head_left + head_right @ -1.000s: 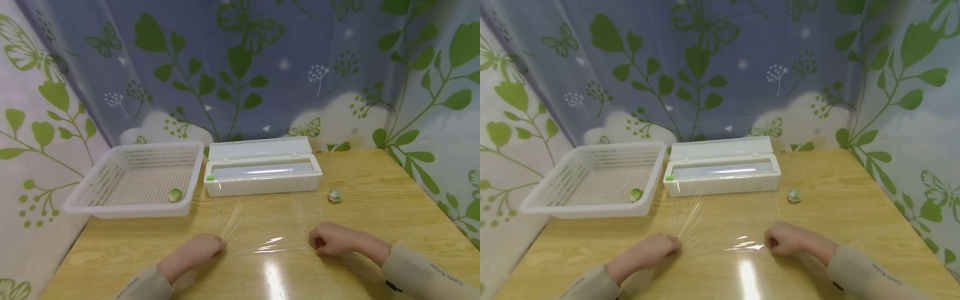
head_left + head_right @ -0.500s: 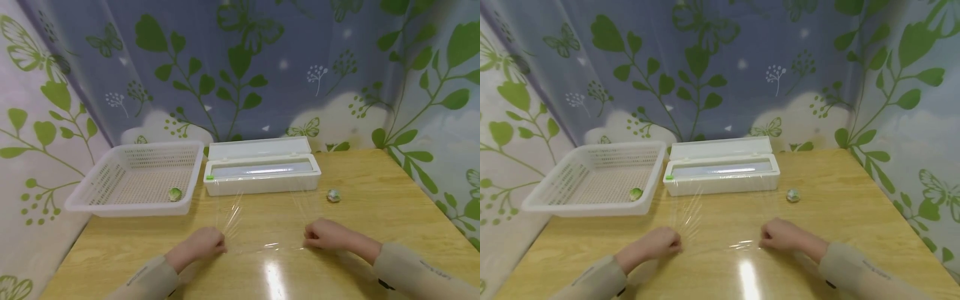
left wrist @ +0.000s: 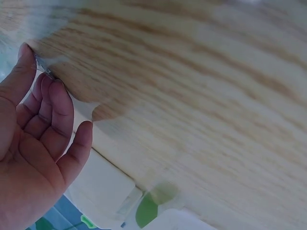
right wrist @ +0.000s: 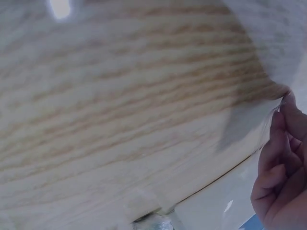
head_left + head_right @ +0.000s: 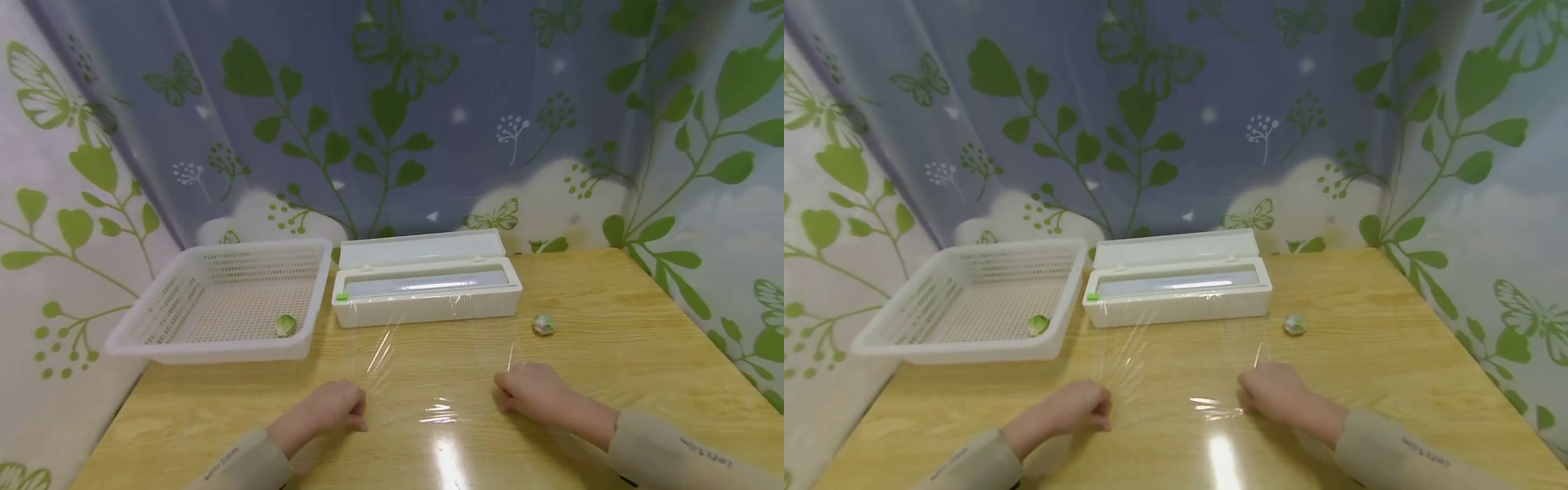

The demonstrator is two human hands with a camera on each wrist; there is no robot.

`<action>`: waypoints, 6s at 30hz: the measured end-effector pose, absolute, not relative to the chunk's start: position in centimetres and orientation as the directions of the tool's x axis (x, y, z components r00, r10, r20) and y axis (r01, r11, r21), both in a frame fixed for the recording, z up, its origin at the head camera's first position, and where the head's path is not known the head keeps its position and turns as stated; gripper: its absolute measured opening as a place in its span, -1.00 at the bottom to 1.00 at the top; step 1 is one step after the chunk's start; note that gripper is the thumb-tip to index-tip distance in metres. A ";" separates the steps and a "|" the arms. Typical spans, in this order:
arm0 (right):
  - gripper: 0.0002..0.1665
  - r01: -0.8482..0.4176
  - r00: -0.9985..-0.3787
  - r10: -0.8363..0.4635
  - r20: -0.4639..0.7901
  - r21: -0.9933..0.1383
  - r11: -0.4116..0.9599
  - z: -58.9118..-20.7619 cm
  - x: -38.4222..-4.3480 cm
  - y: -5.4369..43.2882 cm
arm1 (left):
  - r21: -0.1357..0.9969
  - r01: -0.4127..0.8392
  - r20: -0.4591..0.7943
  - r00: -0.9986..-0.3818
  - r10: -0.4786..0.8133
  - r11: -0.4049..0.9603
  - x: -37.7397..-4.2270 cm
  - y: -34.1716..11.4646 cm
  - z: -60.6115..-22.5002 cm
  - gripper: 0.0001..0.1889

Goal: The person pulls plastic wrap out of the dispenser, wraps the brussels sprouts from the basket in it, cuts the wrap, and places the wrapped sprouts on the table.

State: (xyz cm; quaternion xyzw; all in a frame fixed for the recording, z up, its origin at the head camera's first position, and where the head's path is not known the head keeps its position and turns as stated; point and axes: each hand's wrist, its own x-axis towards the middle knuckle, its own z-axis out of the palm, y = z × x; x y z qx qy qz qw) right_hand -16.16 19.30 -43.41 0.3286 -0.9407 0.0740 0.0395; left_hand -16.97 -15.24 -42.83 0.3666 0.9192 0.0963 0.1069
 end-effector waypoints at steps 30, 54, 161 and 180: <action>-0.79 -0.615 -0.662 -0.749 -0.022 -0.554 0.561 -43.8 -17.7 20.7 | 0.194 0.674 -0.152 -0.697 0.701 0.713 -16.7 -16.0 -43.0 -0.66; -0.75 -0.637 -0.649 -0.761 0.019 -0.561 0.529 -43.6 -17.6 20.3 | 0.458 0.595 0.168 -0.788 0.593 0.661 -20.0 -19.1 -37.3 -0.83; -0.70 -0.653 -0.642 -0.766 0.028 -0.544 0.527 -43.9 -18.0 20.3 | 0.676 0.535 0.240 -0.810 0.535 0.506 -22.4 -11.8 -35.4 -0.50; -0.71 -0.628 -0.655 -0.755 -0.025 -0.538 0.562 -43.8 -18.4 20.3 | 0.496 0.567 0.027 -0.767 0.641 0.657 -20.4 -6.9 -38.6 -0.76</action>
